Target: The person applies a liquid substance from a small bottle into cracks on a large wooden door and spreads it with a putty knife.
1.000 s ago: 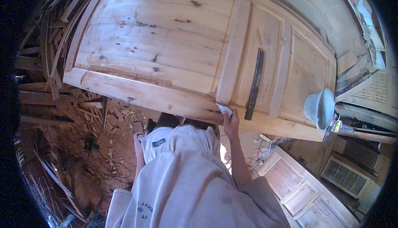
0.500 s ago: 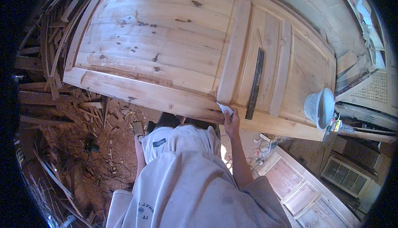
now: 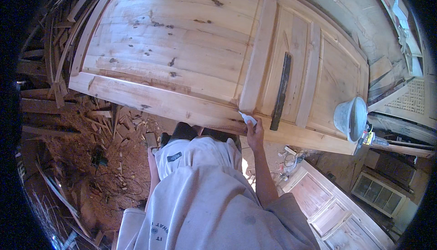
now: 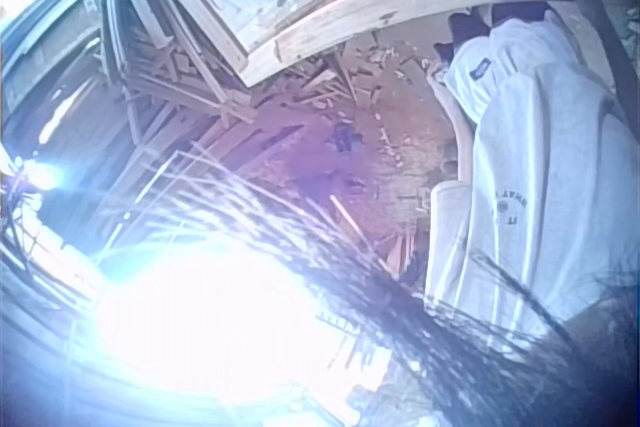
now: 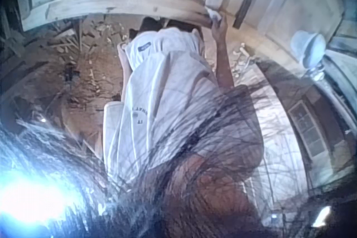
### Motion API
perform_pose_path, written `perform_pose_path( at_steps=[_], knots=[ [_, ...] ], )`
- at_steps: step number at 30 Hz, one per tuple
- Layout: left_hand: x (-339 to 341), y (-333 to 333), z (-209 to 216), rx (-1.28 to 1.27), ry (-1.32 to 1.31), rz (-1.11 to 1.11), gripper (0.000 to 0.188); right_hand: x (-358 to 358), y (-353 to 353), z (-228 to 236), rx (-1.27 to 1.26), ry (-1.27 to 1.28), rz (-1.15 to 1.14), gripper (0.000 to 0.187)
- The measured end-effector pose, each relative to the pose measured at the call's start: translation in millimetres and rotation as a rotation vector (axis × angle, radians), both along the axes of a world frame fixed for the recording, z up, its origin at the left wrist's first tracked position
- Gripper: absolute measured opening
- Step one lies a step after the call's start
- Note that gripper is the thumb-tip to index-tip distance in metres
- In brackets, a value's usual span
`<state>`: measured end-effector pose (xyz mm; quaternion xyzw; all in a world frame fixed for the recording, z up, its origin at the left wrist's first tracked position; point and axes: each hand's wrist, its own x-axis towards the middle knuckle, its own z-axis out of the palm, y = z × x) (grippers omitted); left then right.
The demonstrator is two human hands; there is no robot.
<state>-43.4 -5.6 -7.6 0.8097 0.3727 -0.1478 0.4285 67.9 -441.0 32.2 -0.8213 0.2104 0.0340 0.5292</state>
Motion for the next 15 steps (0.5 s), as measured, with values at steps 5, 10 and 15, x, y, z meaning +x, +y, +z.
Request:
perform_pose_path(
  at_steps=[5,10,15],
  knots=[
    [1.3,2.1,-5.7,-0.009,-0.008,-0.015,0.043,-1.2,-0.4,0.5,0.011,0.0,-0.021,0.018],
    [-2.8,6.1,-4.9,-0.017,-0.016,-0.005,0.043,0.5,3.0,1.8,0.028,-0.003,-0.012,0.017],
    [4.0,2.3,-4.9,-0.037,0.02,0.0,0.044,-1.8,-1.3,-2.8,0.001,-0.012,-0.017,0.021]
  ],
)
